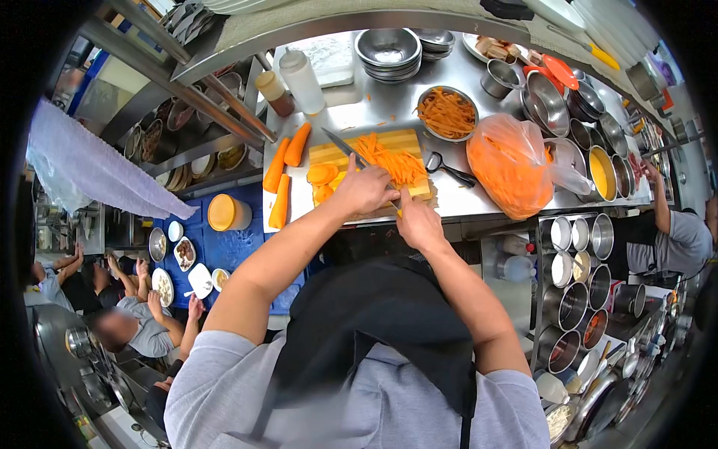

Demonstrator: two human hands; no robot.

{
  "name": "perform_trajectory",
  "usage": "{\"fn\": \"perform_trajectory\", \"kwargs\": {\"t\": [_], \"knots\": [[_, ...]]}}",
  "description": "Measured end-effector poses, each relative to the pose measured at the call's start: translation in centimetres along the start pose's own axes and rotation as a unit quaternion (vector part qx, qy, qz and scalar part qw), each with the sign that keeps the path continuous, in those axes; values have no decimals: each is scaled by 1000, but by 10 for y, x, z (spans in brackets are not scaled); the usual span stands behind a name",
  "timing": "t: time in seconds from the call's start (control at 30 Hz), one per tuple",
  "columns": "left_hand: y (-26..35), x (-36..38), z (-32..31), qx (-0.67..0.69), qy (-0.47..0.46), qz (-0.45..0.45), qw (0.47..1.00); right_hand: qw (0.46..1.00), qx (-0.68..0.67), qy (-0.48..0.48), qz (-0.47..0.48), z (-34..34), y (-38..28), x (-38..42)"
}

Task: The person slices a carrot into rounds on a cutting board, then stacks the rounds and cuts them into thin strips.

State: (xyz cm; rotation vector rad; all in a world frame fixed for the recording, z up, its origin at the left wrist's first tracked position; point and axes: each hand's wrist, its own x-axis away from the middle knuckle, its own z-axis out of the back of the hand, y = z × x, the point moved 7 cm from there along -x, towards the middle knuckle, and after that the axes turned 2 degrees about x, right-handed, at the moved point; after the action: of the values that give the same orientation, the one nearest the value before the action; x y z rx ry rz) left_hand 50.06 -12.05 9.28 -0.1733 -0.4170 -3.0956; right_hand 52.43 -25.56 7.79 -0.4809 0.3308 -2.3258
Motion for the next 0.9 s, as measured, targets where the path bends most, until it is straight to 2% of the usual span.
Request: {"fn": "perform_trajectory", "kwargs": {"t": [0.07, 0.1, 0.13, 0.17, 0.2, 0.3, 0.37, 0.5, 0.57, 0.6, 0.63, 0.67, 0.7, 0.73, 0.77, 0.8, 0.83, 0.87, 0.9], "knots": [[-9, -9, -9, 14, -120, 23, 992, 1000, 0, -3, 11, 0, 0, 3], [-15, -11, -14, 14, -120, 22, 992, 1000, -3, -3, 19, 1, 0, 4], [-21, -11, 1, 89, 9, 14, 996, 1000, -3, -2, 17, 3, 3, 5], [-28, -8, 16, 162, 138, 4, 977, 1000, -7, -9, 7, 3, 6, 6], [-35, -10, 14, 161, 136, 0, 978, 1000, -11, -15, -4, 4, 9, 7], [-34, -8, 38, 143, 90, 39, 985, 1000, -13, -17, -23, 19, 7, 11], [-30, -11, 21, 36, -79, 69, 994, 1000, -11, -18, -18, 19, 7, 11], [-40, -16, 6, 34, -106, 97, 989, 999, -27, -20, -14, 14, 6, 16], [-48, -9, 24, 114, 117, 63, 984, 998, -62, -8, 7, 2, 15, 11], [-50, -7, 21, 114, 117, 63, 985, 994, -101, 3, 30, -3, 20, 10], [-54, 1, 34, 185, 206, 70, 958, 994, -102, 3, 30, -1, 22, 8], [-58, 11, 45, 253, 292, 76, 919, 951, -294, -83, -42, -12, 32, 5], [-54, 15, 37, 252, 293, 75, 919, 860, -469, -164, -112, -24, 33, 5], [-44, 20, 23, 262, 299, 38, 917, 827, -524, -169, -115, -10, 21, 8], [-31, 26, 17, 271, 305, 1, 913, 828, -523, -168, -114, -7, 21, 7], [-20, 32, 8, 271, 308, 2, 912, 801, -557, -176, -127, -7, 21, 7], [0, 33, -3, 239, 256, -23, 936, 773, -591, -185, -138, -7, 20, 6], [13, 32, -12, 207, 203, -47, 956, 774, -589, -188, -136, -7, 20, 5], [14, 32, -14, 207, 205, -44, 956, 759, -608, -195, -128, -8, 18, 5]]}}
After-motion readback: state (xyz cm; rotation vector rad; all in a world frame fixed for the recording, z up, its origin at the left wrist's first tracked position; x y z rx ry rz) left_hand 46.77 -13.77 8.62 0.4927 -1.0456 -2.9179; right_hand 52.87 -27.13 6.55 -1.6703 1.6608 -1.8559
